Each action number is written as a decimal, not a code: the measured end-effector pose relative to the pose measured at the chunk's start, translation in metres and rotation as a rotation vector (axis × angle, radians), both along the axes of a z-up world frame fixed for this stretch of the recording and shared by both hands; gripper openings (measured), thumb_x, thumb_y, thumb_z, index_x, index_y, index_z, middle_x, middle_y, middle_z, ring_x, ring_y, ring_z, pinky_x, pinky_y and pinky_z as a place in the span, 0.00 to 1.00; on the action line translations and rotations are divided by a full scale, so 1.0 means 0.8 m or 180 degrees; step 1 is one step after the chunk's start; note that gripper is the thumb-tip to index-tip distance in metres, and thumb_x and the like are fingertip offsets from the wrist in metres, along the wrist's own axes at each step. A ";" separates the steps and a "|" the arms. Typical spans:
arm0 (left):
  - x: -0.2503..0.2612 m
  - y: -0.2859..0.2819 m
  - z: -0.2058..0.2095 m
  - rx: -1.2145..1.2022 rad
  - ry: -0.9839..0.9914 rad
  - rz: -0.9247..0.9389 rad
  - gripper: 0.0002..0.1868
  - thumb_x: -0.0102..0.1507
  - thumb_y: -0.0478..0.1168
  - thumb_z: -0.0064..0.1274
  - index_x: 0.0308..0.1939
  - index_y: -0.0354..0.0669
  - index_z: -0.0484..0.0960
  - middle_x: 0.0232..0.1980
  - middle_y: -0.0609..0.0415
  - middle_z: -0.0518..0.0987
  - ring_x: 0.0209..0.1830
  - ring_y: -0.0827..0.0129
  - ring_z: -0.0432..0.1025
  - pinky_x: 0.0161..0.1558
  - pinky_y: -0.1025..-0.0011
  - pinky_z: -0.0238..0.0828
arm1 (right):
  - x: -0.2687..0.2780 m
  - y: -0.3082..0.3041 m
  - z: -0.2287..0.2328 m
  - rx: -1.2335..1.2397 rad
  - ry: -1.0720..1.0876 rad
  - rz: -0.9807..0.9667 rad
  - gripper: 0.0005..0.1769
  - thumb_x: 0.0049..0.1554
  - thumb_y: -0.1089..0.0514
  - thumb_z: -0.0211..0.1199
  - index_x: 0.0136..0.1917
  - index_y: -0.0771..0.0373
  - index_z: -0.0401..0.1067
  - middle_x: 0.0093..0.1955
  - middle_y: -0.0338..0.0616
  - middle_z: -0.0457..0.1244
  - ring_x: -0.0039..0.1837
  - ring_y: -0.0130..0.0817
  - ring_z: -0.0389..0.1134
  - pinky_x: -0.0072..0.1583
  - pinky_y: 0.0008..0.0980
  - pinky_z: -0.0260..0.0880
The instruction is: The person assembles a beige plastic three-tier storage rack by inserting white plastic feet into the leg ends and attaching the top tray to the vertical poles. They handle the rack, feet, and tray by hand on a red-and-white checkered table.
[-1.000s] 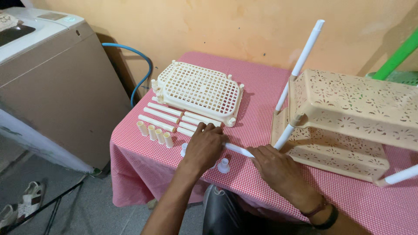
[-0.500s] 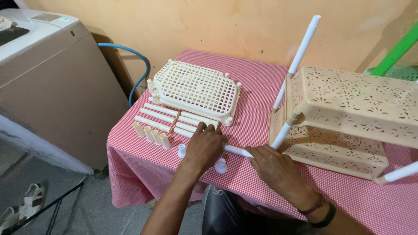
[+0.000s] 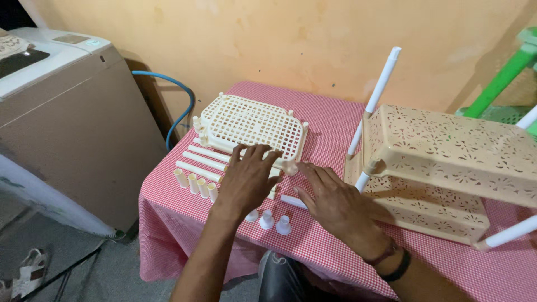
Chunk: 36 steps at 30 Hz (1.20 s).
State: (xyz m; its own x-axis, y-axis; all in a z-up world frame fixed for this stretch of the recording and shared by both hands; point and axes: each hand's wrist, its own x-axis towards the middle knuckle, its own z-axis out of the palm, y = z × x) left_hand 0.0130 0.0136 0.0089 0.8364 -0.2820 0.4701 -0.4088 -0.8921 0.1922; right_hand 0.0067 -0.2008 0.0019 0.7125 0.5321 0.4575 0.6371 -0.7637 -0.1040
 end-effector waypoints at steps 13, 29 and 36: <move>0.130 0.099 -0.022 0.0655 0.0969 0.1014 0.59 0.51 0.52 0.74 0.78 0.62 0.52 0.81 0.43 0.51 0.81 0.49 0.48 0.72 0.42 0.52 | 0.104 0.077 -0.019 -0.0163 0.1004 -0.0352 0.45 0.57 0.42 0.65 0.79 0.59 0.49 0.83 0.59 0.39 0.81 0.56 0.44 0.72 0.53 0.60; 0.177 0.125 -0.032 0.0695 0.0871 0.0780 0.46 0.57 0.46 0.66 0.76 0.59 0.60 0.80 0.47 0.55 0.80 0.53 0.51 0.72 0.38 0.52 | 0.150 0.088 -0.046 0.0069 0.0041 0.0136 0.34 0.54 0.52 0.66 0.71 0.64 0.65 0.72 0.54 0.58 0.72 0.47 0.58 0.68 0.46 0.67; 0.190 0.157 0.007 0.0484 0.0960 0.0722 0.41 0.56 0.47 0.65 0.72 0.60 0.66 0.76 0.53 0.64 0.75 0.55 0.61 0.74 0.48 0.55 | 0.161 0.105 -0.011 0.0325 -0.0065 0.0206 0.25 0.58 0.52 0.64 0.69 0.54 0.71 0.68 0.50 0.63 0.69 0.46 0.62 0.69 0.47 0.65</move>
